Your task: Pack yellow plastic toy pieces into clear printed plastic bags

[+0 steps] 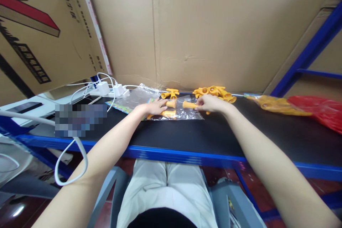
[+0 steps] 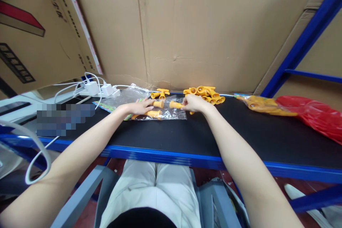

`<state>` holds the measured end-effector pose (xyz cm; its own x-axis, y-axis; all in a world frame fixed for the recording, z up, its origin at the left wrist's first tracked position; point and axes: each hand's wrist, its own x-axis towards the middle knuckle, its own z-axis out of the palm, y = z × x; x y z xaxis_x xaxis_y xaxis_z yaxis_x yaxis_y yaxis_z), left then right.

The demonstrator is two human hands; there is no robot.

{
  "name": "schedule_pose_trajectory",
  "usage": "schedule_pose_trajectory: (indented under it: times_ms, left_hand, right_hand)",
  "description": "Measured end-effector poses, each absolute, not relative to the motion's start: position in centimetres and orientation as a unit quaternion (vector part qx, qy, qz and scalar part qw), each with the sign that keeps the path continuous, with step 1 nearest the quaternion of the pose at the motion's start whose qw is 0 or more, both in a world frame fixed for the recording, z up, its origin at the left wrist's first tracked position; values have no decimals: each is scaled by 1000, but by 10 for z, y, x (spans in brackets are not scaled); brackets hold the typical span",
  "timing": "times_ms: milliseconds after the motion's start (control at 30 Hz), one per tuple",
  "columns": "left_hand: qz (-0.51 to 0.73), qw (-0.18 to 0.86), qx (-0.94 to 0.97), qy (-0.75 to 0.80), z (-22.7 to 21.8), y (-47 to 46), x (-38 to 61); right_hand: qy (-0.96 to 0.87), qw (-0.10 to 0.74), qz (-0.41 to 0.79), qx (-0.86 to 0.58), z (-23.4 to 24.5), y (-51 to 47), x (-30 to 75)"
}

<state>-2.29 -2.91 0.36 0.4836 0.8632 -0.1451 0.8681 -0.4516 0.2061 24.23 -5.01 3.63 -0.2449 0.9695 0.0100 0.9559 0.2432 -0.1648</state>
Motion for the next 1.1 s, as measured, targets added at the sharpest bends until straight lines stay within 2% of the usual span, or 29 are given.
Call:
schedule_pose_trajectory:
  times_ms: [200, 467, 633, 800, 933, 1100]
  left_hand:
    - [72, 134, 861, 486, -3, -26, -18]
    - [61, 153, 855, 491, -5, -26, -17]
    - [79, 159, 870, 460, -4, -28, -15]
    - [117, 179, 883, 418, -7, -27, -12]
    - [124, 196, 872, 431, -7, -29, -8]
    - [181, 177, 845, 472, -11, -24, -5]
  right_hand:
    - [-801, 99, 9, -590, 29, -46, 236]
    - [-817, 110, -15, -565, 22, -40, 236]
    - [-816, 107, 34, -567, 24, -49, 228]
    - [-813, 148, 75, -559, 12, -43, 226]
    - [-820, 186, 84, -534, -2, -32, 228]
    - [-833, 193, 115, -505, 3, -34, 229]
